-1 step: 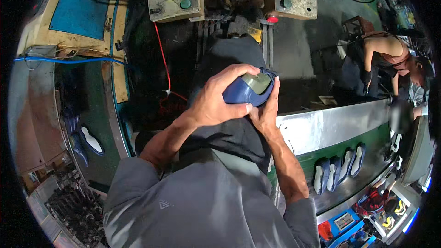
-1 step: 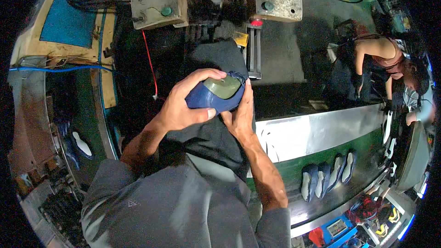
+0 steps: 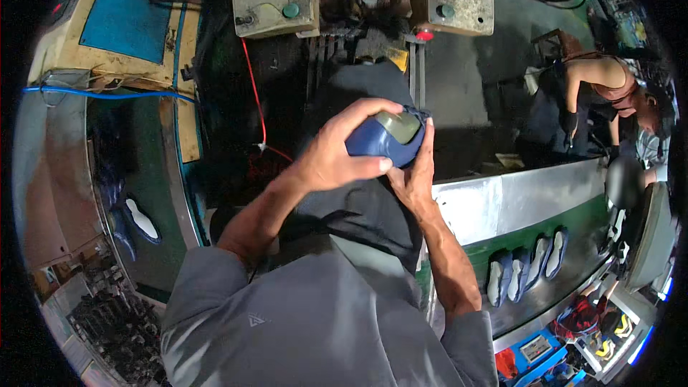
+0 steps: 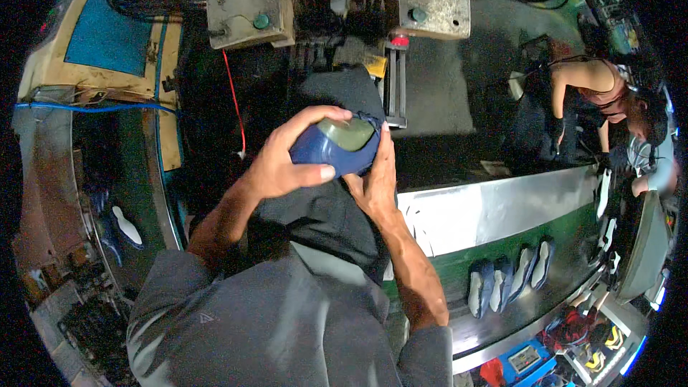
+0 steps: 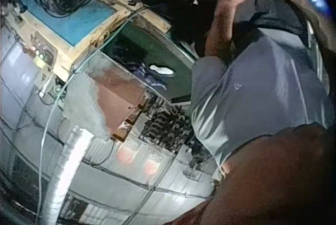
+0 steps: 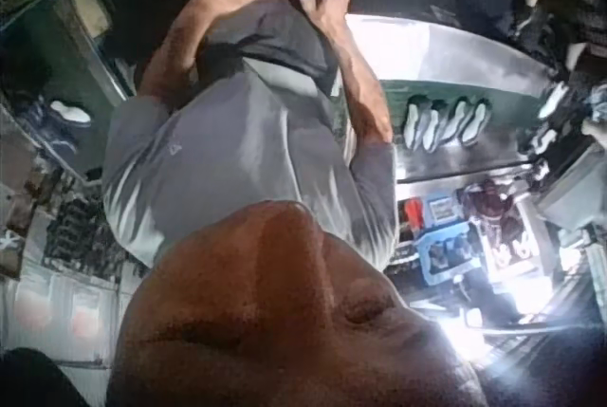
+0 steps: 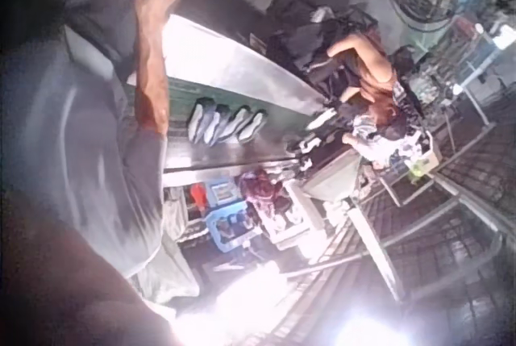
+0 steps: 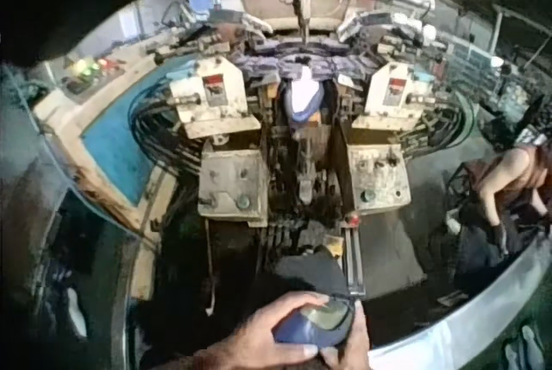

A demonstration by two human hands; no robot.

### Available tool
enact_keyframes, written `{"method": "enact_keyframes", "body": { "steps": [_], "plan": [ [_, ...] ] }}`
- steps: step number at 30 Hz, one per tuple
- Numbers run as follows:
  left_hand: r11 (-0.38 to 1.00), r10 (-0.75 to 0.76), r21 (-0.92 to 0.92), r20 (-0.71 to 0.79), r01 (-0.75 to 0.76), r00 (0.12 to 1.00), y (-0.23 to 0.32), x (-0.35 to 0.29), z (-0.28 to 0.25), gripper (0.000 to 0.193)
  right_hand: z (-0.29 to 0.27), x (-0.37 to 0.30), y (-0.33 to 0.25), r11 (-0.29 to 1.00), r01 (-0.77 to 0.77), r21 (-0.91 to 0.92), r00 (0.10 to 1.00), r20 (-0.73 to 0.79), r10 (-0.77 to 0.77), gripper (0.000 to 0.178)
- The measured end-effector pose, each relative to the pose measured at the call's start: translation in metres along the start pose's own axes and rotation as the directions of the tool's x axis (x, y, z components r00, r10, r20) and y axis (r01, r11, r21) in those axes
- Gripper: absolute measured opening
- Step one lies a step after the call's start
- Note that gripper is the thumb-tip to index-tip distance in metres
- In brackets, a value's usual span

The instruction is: The recorder is picking up shoe uppers and soles from a conveyor, applying glue or a similar substance, and placing them into a machine for lasting or sole attachment.

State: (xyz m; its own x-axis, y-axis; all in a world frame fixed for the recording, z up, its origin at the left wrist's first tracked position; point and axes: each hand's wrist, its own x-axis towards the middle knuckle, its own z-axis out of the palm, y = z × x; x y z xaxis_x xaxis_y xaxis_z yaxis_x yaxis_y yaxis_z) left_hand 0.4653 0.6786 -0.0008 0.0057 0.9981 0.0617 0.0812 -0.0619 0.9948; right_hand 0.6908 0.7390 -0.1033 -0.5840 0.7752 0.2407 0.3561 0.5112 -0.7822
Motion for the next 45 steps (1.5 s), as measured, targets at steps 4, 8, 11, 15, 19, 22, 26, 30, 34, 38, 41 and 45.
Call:
{"method": "enact_keyframes", "body": {
  "steps": [4, 8, 11, 15, 19, 22, 26, 30, 34, 38, 41, 45],
  "plan": [
    [0.985, 0.044, -0.158, -0.156, -0.069, 0.987, -0.007, 0.017, -0.045, 0.087, -0.049, 0.079, -0.061, 0.904, -0.393, 0.169, 0.844, 0.456, 0.282, 0.115],
    [0.776, -0.541, -0.53, -0.282, 0.342, 0.792, -0.062, 0.034, -0.071, 0.05, -0.034, 0.08, -0.08, 0.991, 0.129, -0.022, 0.913, 0.393, -0.11, 0.118],
    [0.662, -0.68, -0.597, -0.223, 0.453, 0.699, -0.099, 0.02, -0.082, 0.053, -0.016, 0.057, -0.095, 0.905, 0.276, -0.325, 0.82, 0.571, -0.045, 0.106],
    [0.74, -0.627, -0.509, -0.285, 0.44, 0.725, -0.14, 0.01, -0.09, 0.048, 0.004, 0.054, -0.077, 0.881, 0.317, -0.35, 0.775, 0.631, -0.028, 0.099],
    [0.816, 0.087, 0.514, -0.563, 0.265, 0.822, -0.153, 0.021, -0.112, 0.029, 0.009, 0.059, -0.078, 0.847, 0.369, -0.382, 0.774, 0.631, -0.052, 0.092],
    [0.804, 0.015, 0.519, -0.506, 0.29, 0.863, -0.154, 0.025, -0.118, 0.021, 0.01, 0.063, -0.081, 0.852, 0.351, -0.39, 0.766, 0.642, -0.021, 0.089],
    [0.794, -0.02, 0.54, -0.436, 0.279, 0.9, -0.155, 0.023, -0.126, 0.02, 0.006, 0.069, -0.079, 0.865, 0.338, -0.37, 0.757, 0.653, -0.016, 0.087],
    [0.75, -0.1, 0.624, -0.221, 0.219, 0.97, -0.126, 0.037, -0.139, 0.022, 0.0, 0.076, -0.073, 0.843, 0.402, -0.357, 0.737, 0.673, -0.066, 0.087],
    [0.682, -0.234, 0.685, -0.129, 0.257, 0.964, -0.117, 0.066, -0.139, 0.024, -0.01, 0.084, -0.075, 0.87, 0.357, -0.342, 0.738, 0.674, -0.038, 0.088],
    [0.894, -0.012, 0.43, -0.251, 0.123, 0.968, -0.125, 0.121, -0.146, 0.038, -0.034, 0.071, -0.07, 0.948, 0.09, -0.304, 0.829, 0.551, 0.098, 0.085],
    [0.993, 0.054, 0.119, -0.569, 0.017, 0.821, -0.087, 0.199, -0.172, 0.054, -0.063, 0.074, -0.067, 0.933, 0.013, -0.358, 0.952, 0.291, 0.098, 0.08],
    [0.808, -0.237, -0.589, -0.311, 0.009, 0.92, 0.008, 0.269, -0.17, 0.071, -0.105, 0.122, -0.07, 0.859, 0.068, -0.507, 0.993, 0.119, -0.009, 0.079]
  ]
}}
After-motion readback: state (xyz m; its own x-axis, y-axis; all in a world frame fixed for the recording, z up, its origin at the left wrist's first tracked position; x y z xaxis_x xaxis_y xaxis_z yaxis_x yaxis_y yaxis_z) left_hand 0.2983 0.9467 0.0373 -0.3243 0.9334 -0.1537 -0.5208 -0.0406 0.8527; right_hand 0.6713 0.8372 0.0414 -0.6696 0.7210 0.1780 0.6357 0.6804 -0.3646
